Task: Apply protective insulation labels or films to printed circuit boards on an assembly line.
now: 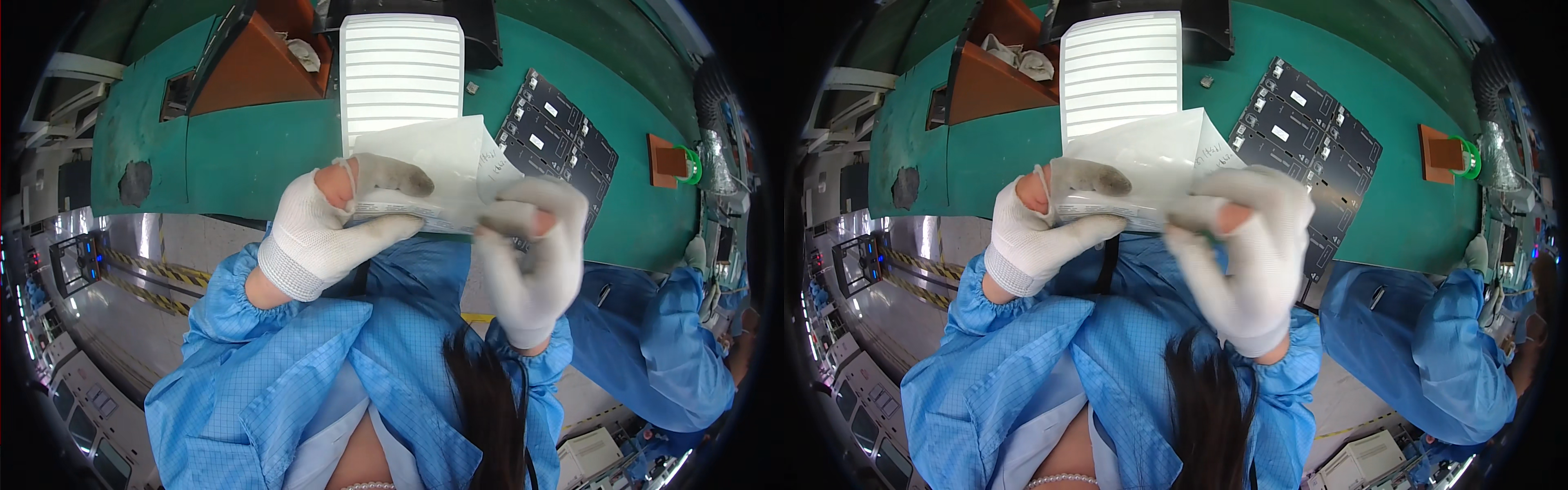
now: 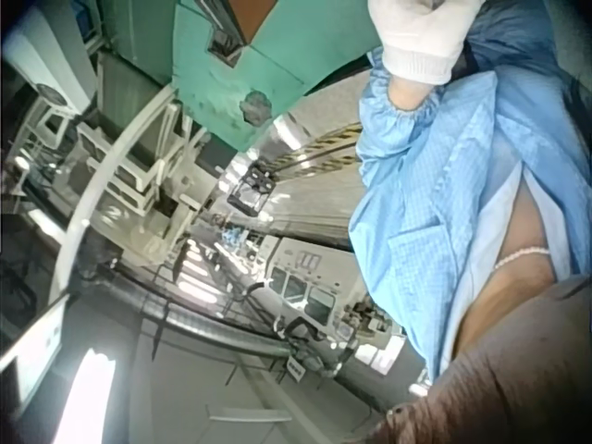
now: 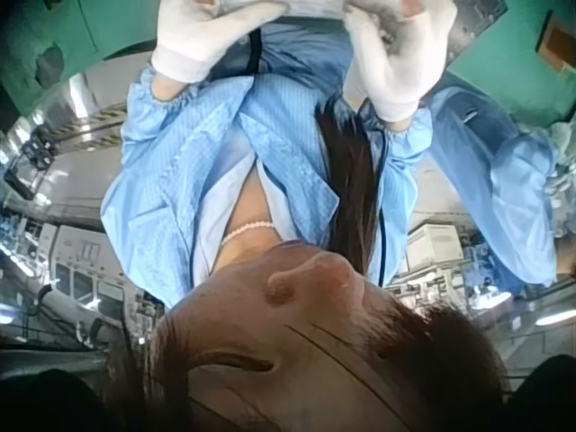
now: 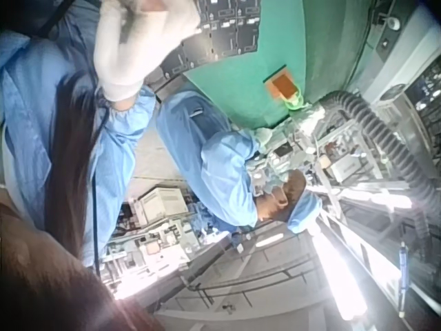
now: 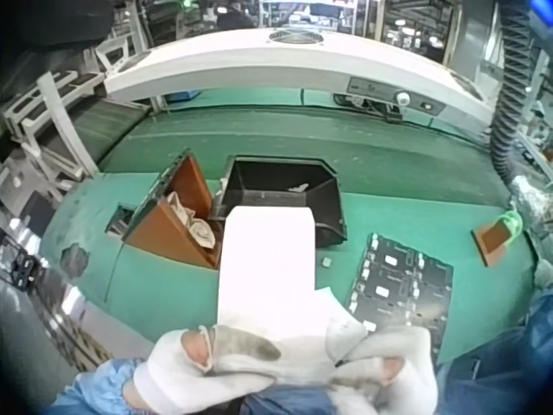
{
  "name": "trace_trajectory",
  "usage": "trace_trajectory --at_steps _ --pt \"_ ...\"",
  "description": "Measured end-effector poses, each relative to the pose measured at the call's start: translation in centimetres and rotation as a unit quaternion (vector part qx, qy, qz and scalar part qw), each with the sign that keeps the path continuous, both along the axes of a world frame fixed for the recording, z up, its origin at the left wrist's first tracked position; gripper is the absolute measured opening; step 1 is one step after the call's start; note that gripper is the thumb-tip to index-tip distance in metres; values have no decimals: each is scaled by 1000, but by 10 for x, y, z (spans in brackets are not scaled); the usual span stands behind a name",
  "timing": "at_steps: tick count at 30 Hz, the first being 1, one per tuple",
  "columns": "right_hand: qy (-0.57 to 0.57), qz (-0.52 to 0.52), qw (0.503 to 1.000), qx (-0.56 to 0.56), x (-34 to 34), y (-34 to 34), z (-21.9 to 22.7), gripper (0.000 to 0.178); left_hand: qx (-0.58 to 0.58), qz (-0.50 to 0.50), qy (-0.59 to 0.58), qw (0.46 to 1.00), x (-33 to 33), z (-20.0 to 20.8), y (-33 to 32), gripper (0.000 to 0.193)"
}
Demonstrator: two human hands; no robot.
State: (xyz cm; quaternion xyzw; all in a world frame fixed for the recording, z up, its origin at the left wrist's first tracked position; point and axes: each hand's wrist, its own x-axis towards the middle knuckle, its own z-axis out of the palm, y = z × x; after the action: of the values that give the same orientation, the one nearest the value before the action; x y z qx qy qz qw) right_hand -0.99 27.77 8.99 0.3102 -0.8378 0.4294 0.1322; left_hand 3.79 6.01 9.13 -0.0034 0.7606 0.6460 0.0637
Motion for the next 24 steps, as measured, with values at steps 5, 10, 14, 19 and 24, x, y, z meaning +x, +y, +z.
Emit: trace_trajectory --at_steps 5,10,14,19,24 --pt "111 8 992 51 3 -15 -14 33 8 9 -55 998 -1 6 6 33" --pt "156 -4 986 63 5 -17 -13 26 4 10 -51 999 0 4 6 33" --pt "-87 25 991 -95 4 6 -4 16 3 5 -31 1000 0 2 0 37" --pt "-267 -128 951 -93 10 91 -13 6 49 86 -31 995 15 4 -16 45" --pt "-322 -163 932 -28 29 151 -34 10 64 70 3 995 13 -3 -21 45"
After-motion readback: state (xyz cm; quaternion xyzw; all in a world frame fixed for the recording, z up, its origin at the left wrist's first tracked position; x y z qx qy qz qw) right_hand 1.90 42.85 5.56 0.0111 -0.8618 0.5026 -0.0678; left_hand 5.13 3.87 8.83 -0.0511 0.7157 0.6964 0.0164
